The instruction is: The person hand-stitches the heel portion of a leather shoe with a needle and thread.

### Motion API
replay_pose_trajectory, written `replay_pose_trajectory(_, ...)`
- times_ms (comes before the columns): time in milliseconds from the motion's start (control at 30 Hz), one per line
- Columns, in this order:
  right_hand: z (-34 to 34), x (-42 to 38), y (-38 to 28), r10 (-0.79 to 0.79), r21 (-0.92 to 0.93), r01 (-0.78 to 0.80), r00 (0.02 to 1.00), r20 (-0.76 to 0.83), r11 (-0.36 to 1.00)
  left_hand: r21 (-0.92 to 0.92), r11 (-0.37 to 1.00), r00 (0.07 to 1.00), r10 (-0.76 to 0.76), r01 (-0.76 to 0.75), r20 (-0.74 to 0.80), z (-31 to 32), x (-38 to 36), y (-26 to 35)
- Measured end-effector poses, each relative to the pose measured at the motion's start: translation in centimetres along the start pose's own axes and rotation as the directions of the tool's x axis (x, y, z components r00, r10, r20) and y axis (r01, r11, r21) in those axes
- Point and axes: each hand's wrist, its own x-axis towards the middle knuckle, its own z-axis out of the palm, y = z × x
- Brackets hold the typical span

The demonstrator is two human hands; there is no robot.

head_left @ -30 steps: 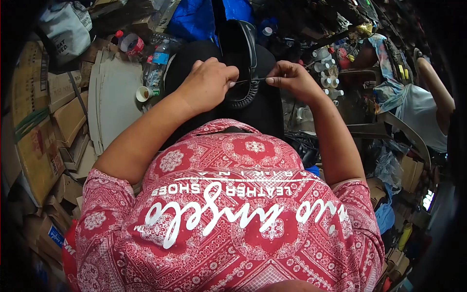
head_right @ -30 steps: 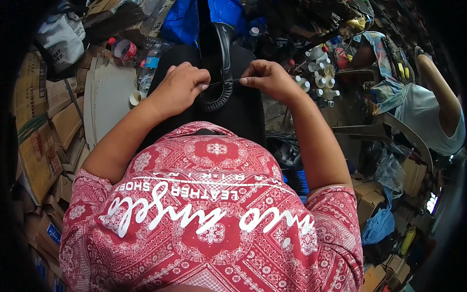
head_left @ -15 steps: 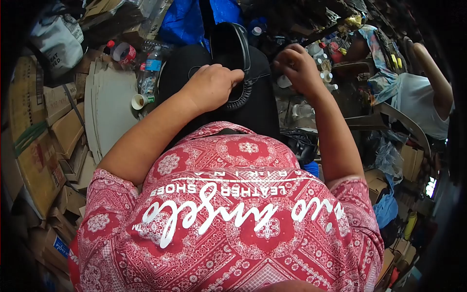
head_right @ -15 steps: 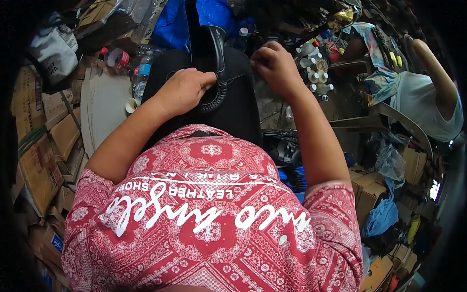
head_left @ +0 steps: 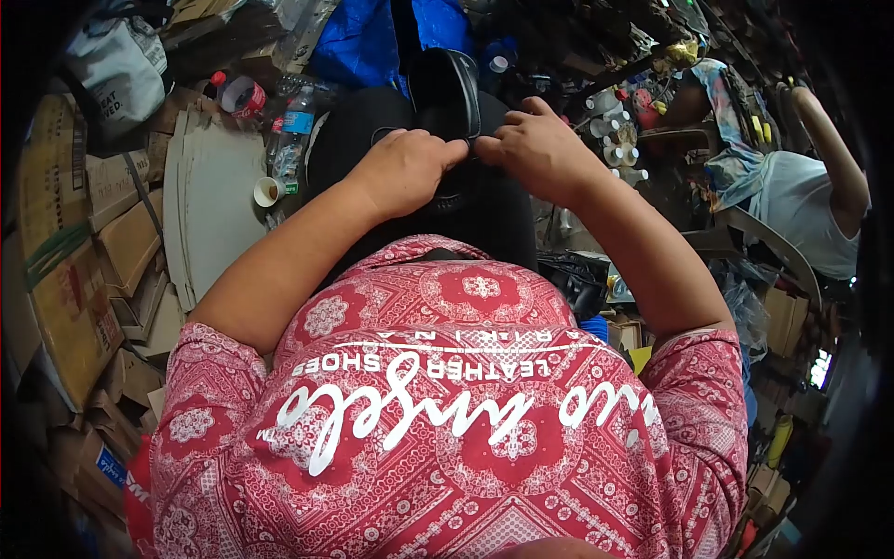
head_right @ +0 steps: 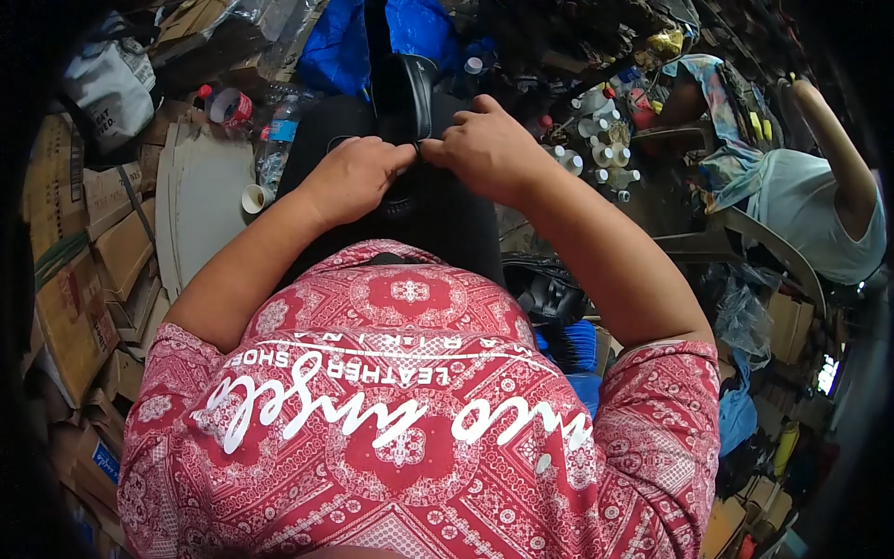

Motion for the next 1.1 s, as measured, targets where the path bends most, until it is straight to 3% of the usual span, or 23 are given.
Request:
replay_pose_trajectory(167,1.5,-1.8,2.0,0.013,0.135,-0.004,0.998,-0.067,0.991,0.089,0.993,0.996,0.08,-0.076,-0.047,-1.8,-3.1,-0.7)
replay_pose_trajectory(267,3.0,-5.7,4.0,0.193,0.166,-0.181,0.98,-0.056,0.969,0.153,0.988,0.997,0.011,0.0,-0.075,-3.6,-7.2,-2.1)
replay_pose_trajectory(300,3.7,-6.9,4.7,0.404,0.497,-0.38,0.913,0.065,0.78,0.082,0.995,0.995,-0.048,0.055,-0.089,-4.4,-8.2,-2.6)
replay_pose_trajectory(333,4.2,-7.7,5.0,0.533,0.724,-0.523,0.808,0.252,0.449,0.006,0.993,0.988,-0.113,0.114,-0.101,-5.1,-8.8,-2.7)
replay_pose_trajectory(367,4.2,-7.5,4.7,0.625,0.906,-0.41,0.737,0.258,0.11,0.001,0.993,0.988,-0.118,0.119,-0.1,-5.7,-8.6,-2.2)
replay_pose_trajectory(400,3.9,-6.9,4.4,0.623,0.905,-0.41,0.739,0.257,0.112,-0.273,0.949,0.964,-0.208,0.158,-0.168,-6.4,-8.0,-1.7)
replay_pose_trajectory(433,3.1,-5.9,4.4,0.653,0.956,-0.286,0.714,0.252,-0.055,-0.524,0.837,0.927,-0.308,0.158,-0.213,-7.0,-7.3,-1.2)
replay_pose_trajectory(467,2.6,-4.8,4.1,0.68,0.966,-0.144,0.688,0.255,-0.216,-0.52,0.84,0.927,-0.306,0.155,-0.219,-7.2,-6.1,-0.7)
replay_pose_trajectory(500,3.1,-3.3,3.3,0.675,0.927,0.138,0.723,0.146,-0.348,-0.733,0.68,0.94,-0.266,0.026,-0.214,-7.2,-4.7,0.0)
replay_pose_trajectory(533,2.7,-1.9,1.9,0.678,0.928,0.143,0.721,0.141,-0.345,-0.884,0.457,0.95,-0.222,-0.097,-0.219,-7.0,-3.6,0.7)
replay_pose_trajectory(567,2.1,-0.3,0.7,0.657,0.823,0.298,0.745,0.116,-0.483,-0.881,0.461,0.951,-0.216,-0.102,-0.223,-6.5,-2.7,1.6)
replay_pose_trajectory(600,1.7,0.5,0.0,0.638,0.673,0.429,0.766,0.083,-0.603,-0.975,0.194,0.971,-0.189,-0.109,-0.146,-5.6,-2.0,2.3)
replay_pose_trajectory(633,2.1,0.7,-0.1,0.594,0.642,0.4,0.797,0.11,-0.654,-0.992,-0.089,0.987,-0.141,-0.09,-0.077,-4.7,-1.8,2.5)
replay_pose_trajectory(667,2.8,0.2,0.5,0.596,0.642,0.402,0.796,0.107,-0.653,-0.992,-0.088,0.987,-0.139,-0.09,-0.077,-4.0,-2.3,1.7)
replay_pose_trajectory(733,3.9,-2.2,2.5,0.588,0.854,0.246,0.804,0.084,-0.458,-0.983,0.109,0.961,-0.251,0.15,0.118,-3.4,-4.8,-1.8)
replay_pose_trajectory(800,3.5,-6.2,4.1,0.802,0.941,0.089,0.553,0.227,-0.328,-0.963,0.225,0.843,-0.538,0.152,0.007,-4.0,-8.1,-4.9)
replay_pose_trajectory(867,6.4,-12.3,7.8,0.926,0.997,0.006,0.371,0.069,-0.077,-0.913,0.388,0.706,-0.681,0.125,-0.192,-5.8,-12.4,-8.5)
replay_pose_trajectory(900,6.7,-15.2,9.0,0.954,0.992,-0.116,0.29,0.078,-0.046,-0.941,0.32,0.693,-0.702,0.105,-0.162,-6.7,-15.5,-11.7)
replay_pose_trajectory(933,6.5,-16.1,8.4,0.94,0.982,-0.127,0.328,-0.089,0.138,-0.964,0.253,0.68,-0.721,0.083,-0.13,-8.1,-15.9,-11.7)
replay_pose_trajectory(967,6.4,-16.3,8.3,0.946,0.988,-0.151,0.321,0.039,0.01,-0.964,0.25,0.678,-0.724,0.087,-0.127,-7.6,-15.3,-11.5)
replay_pose_trajectory(1000,6.6,-16.2,8.2,0.936,0.978,-0.173,0.309,0.165,-0.116,-0.848,0.472,0.677,-0.708,0.241,-0.201,-6.5,-14.2,-11.2)
replay_pose_trajectory(1033,6.6,-14.9,7.7,0.893,0.974,-0.218,0.422,0.153,-0.064,-0.657,0.653,0.691,-0.671,0.376,-0.271,-6.0,-11.8,-9.3)
replay_pose_trajectory(1100,4.4,-10.1,4.7,0.77,0.97,-0.236,0.63,0.102,0.065,-0.635,0.72,0.876,-0.463,0.281,-0.137,-5.1,-6.7,-5.8)
